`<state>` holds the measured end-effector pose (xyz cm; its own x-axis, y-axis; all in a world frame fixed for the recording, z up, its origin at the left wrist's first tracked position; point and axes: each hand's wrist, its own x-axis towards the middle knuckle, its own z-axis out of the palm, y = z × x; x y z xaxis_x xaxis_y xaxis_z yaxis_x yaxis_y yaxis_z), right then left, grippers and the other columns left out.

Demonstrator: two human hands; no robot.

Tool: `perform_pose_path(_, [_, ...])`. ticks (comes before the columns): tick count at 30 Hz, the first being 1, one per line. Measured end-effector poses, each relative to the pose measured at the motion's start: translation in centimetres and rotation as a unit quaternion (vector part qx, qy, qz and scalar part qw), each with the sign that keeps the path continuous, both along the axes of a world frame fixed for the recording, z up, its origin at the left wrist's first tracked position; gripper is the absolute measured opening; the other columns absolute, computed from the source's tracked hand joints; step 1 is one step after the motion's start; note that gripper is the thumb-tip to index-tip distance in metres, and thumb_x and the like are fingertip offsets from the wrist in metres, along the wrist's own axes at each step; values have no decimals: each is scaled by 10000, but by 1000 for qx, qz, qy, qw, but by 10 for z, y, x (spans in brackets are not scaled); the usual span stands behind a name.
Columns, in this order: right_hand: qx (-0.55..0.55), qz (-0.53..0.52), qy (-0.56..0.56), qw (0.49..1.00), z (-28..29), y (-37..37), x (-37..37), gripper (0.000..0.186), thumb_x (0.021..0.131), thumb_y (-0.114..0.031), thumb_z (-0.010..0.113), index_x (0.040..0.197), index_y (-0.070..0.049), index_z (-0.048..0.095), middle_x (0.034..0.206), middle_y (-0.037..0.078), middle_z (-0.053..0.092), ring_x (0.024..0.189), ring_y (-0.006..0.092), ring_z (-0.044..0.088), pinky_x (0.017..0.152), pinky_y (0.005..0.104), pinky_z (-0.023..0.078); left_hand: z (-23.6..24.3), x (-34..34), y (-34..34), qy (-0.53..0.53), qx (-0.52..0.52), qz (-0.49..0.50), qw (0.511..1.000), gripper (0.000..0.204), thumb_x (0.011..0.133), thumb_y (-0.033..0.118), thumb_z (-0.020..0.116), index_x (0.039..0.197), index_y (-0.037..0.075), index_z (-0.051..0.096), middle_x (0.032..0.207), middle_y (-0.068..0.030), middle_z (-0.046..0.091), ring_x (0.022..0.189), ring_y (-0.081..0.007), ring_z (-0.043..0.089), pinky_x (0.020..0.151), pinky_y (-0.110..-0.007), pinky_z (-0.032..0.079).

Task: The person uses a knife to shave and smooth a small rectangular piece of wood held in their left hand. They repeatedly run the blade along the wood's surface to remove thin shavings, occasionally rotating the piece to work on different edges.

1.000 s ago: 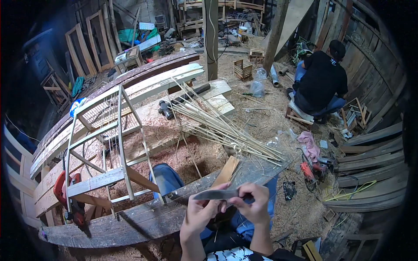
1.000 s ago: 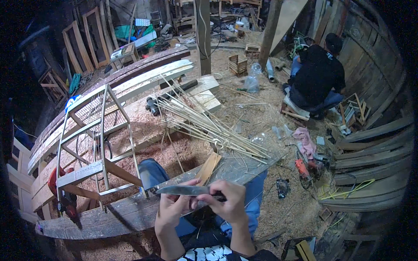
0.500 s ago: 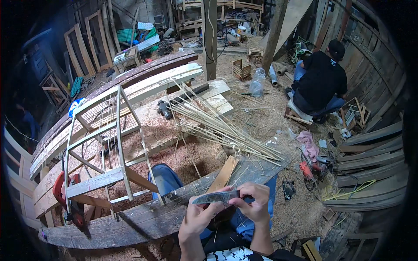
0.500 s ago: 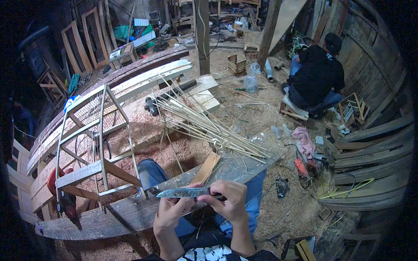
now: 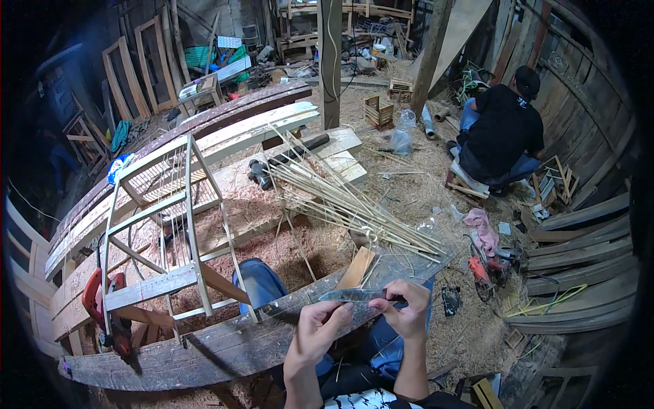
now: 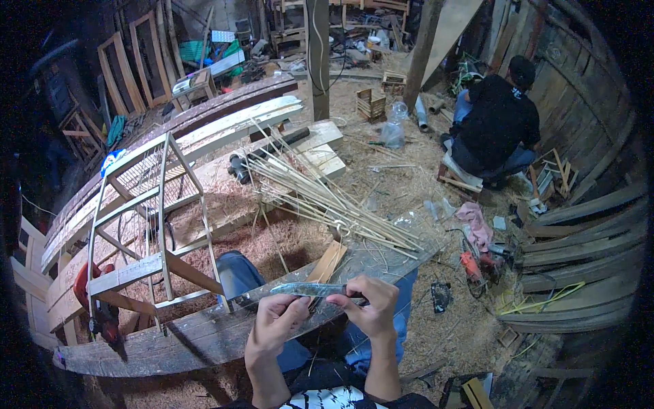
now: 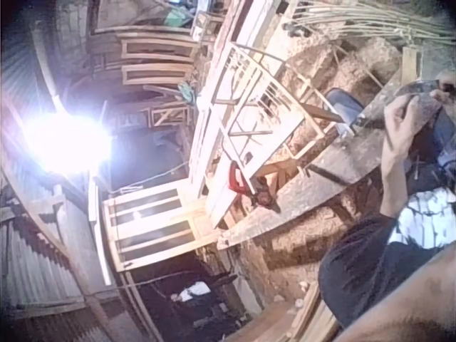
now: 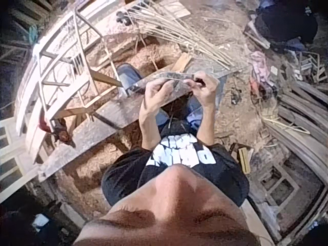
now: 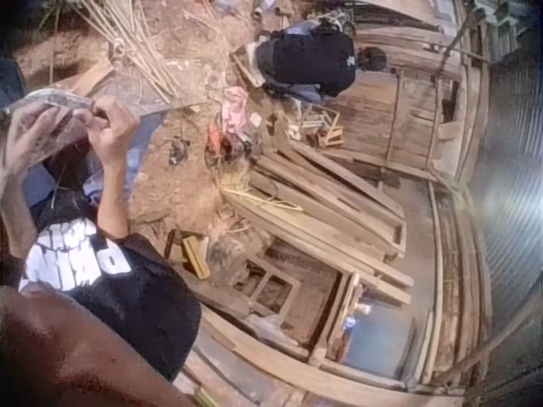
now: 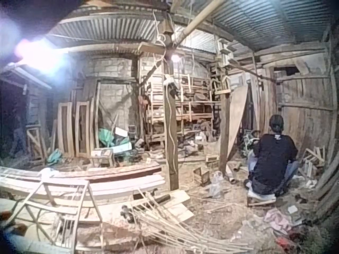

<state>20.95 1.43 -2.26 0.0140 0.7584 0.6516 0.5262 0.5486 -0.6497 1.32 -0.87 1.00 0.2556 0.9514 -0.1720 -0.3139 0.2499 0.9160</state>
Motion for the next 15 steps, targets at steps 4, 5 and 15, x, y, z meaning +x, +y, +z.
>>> perform_pose_path(4, [22,-25,-6,999,-10,3,4,354,774,-324,855,769,-88,590,655,42,636,556,189,626,506,302,451,6,-6,0,-13,-17,-6,1000,209,1003,95,589,1089,-68,688,756,49,526,641,-22,416,549,-206,314])
perform_pose_path(5, [7,-98,57,993,-15,6,13,345,804,-312,837,774,-81,582,648,31,605,550,165,587,505,301,429,11,-12,-1,-25,-30,-12,999,225,1001,88,587,1129,-71,683,753,50,519,639,-22,410,543,-208,309])
perform_pose_path(15, [-178,-190,77,962,0,-7,37,296,861,-246,797,882,-28,598,704,38,513,632,163,491,610,307,432,8,-19,2,5,-8,8,1000,419,1034,173,512,1407,-18,507,705,23,464,577,-32,348,493,-208,272])
